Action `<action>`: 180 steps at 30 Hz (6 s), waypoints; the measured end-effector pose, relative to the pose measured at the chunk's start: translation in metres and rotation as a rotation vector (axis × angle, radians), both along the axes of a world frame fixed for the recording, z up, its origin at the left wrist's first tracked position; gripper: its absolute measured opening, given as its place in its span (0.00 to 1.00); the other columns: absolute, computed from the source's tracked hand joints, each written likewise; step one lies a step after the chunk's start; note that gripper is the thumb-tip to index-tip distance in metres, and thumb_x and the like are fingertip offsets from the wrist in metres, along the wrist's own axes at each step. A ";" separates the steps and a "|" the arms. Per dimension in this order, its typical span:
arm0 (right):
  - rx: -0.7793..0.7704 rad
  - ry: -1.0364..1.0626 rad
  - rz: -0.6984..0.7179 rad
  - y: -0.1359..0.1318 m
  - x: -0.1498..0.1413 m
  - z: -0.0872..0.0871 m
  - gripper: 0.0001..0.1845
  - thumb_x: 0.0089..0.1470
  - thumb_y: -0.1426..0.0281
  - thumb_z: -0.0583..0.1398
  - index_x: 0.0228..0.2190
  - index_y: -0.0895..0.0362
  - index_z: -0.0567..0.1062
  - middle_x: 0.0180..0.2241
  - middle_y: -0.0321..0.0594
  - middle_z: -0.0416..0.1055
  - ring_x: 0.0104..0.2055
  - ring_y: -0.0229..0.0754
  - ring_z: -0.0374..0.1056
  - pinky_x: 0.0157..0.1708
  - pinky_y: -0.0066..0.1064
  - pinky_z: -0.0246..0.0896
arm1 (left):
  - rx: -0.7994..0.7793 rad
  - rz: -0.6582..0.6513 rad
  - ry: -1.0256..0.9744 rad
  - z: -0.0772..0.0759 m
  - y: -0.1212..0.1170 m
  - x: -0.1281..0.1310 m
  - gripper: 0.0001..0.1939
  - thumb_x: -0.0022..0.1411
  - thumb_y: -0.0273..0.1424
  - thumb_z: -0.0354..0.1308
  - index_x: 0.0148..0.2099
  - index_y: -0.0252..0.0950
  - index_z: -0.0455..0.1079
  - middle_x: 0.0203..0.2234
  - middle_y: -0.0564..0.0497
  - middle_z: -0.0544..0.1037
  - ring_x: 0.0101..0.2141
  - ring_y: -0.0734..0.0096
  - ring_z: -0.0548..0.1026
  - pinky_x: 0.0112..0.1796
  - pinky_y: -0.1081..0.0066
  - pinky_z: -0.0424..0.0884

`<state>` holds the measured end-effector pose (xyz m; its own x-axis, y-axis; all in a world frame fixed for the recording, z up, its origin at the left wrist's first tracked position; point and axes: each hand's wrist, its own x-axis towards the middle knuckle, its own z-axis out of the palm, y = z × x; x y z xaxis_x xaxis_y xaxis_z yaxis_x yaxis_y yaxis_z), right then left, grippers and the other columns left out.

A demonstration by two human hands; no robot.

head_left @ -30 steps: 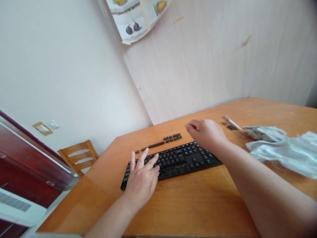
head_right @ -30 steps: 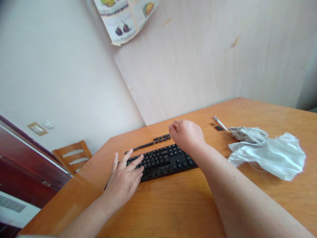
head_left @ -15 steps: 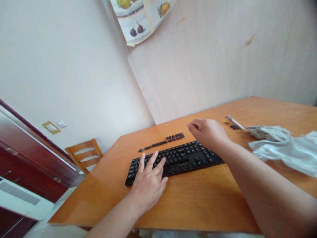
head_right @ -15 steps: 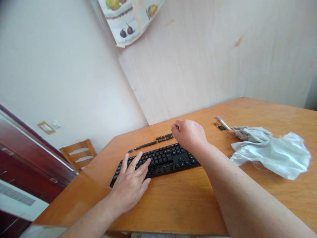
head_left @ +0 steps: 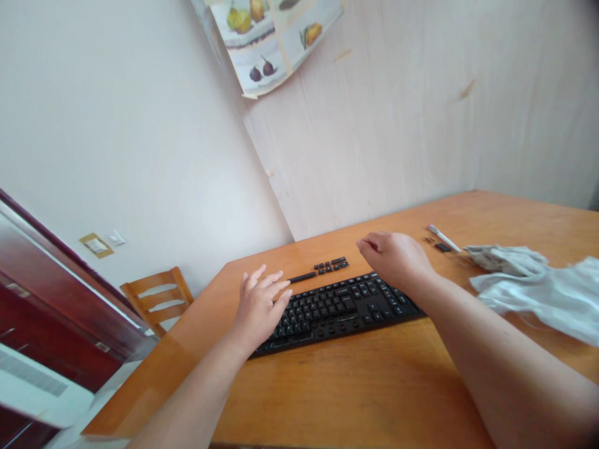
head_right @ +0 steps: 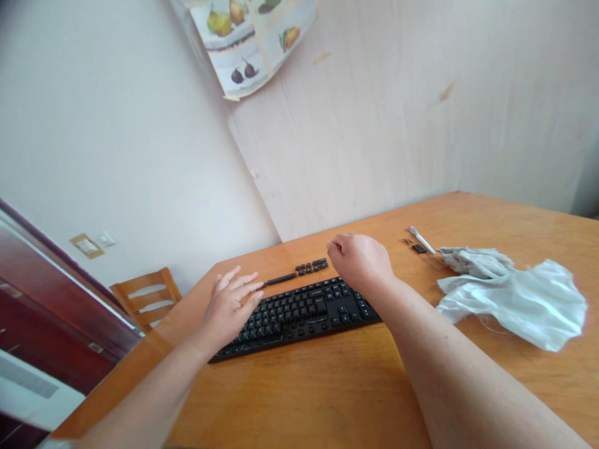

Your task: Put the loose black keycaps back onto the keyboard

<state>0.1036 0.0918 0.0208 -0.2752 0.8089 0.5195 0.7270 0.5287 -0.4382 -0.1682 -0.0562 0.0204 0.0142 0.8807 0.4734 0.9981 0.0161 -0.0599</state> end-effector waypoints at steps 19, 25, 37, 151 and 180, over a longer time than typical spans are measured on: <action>0.059 0.024 0.005 -0.006 0.000 0.006 0.18 0.62 0.65 0.51 0.21 0.55 0.68 0.26 0.38 0.72 0.30 0.39 0.64 0.28 0.32 0.44 | -0.294 -0.101 -0.105 -0.040 0.173 -0.042 0.09 0.57 0.38 0.62 0.39 0.42 0.80 0.44 0.51 0.82 0.55 0.61 0.71 0.62 0.57 0.54; 0.063 0.019 0.006 -0.005 -0.001 0.005 0.18 0.62 0.65 0.51 0.22 0.55 0.69 0.26 0.38 0.72 0.31 0.39 0.65 0.29 0.32 0.44 | -0.331 -0.130 -0.082 -0.042 0.187 -0.042 0.09 0.56 0.38 0.63 0.39 0.45 0.80 0.47 0.52 0.81 0.55 0.64 0.71 0.62 0.60 0.54; 0.086 0.015 0.011 -0.008 0.000 0.006 0.18 0.62 0.66 0.51 0.22 0.55 0.69 0.26 0.37 0.72 0.30 0.38 0.63 0.29 0.32 0.43 | -0.294 -0.117 -0.092 -0.045 0.191 -0.041 0.04 0.54 0.33 0.62 0.31 0.45 0.79 0.40 0.55 0.83 0.53 0.64 0.73 0.63 0.59 0.53; 0.099 0.028 0.021 -0.010 0.000 0.007 0.17 0.62 0.67 0.52 0.22 0.56 0.70 0.26 0.37 0.72 0.31 0.38 0.64 0.29 0.32 0.45 | -0.288 0.056 -0.101 -0.036 0.186 -0.013 0.06 0.54 0.37 0.62 0.34 0.48 0.81 0.57 0.55 0.74 0.64 0.47 0.56 0.61 0.40 0.44; 0.036 -0.015 0.016 -0.007 -0.003 0.003 0.21 0.62 0.62 0.51 0.24 0.55 0.75 0.27 0.42 0.74 0.30 0.41 0.65 0.26 0.33 0.43 | -0.161 -0.107 -0.058 -0.033 -0.006 0.047 0.05 0.60 0.37 0.61 0.37 0.49 0.79 0.61 0.56 0.68 0.67 0.44 0.48 0.61 0.31 0.37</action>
<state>0.1010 0.0847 0.0242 -0.2961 0.7853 0.5437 0.7245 0.5556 -0.4079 -0.1210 -0.0623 -0.0122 0.0888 0.9401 0.3291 0.9954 -0.0955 0.0041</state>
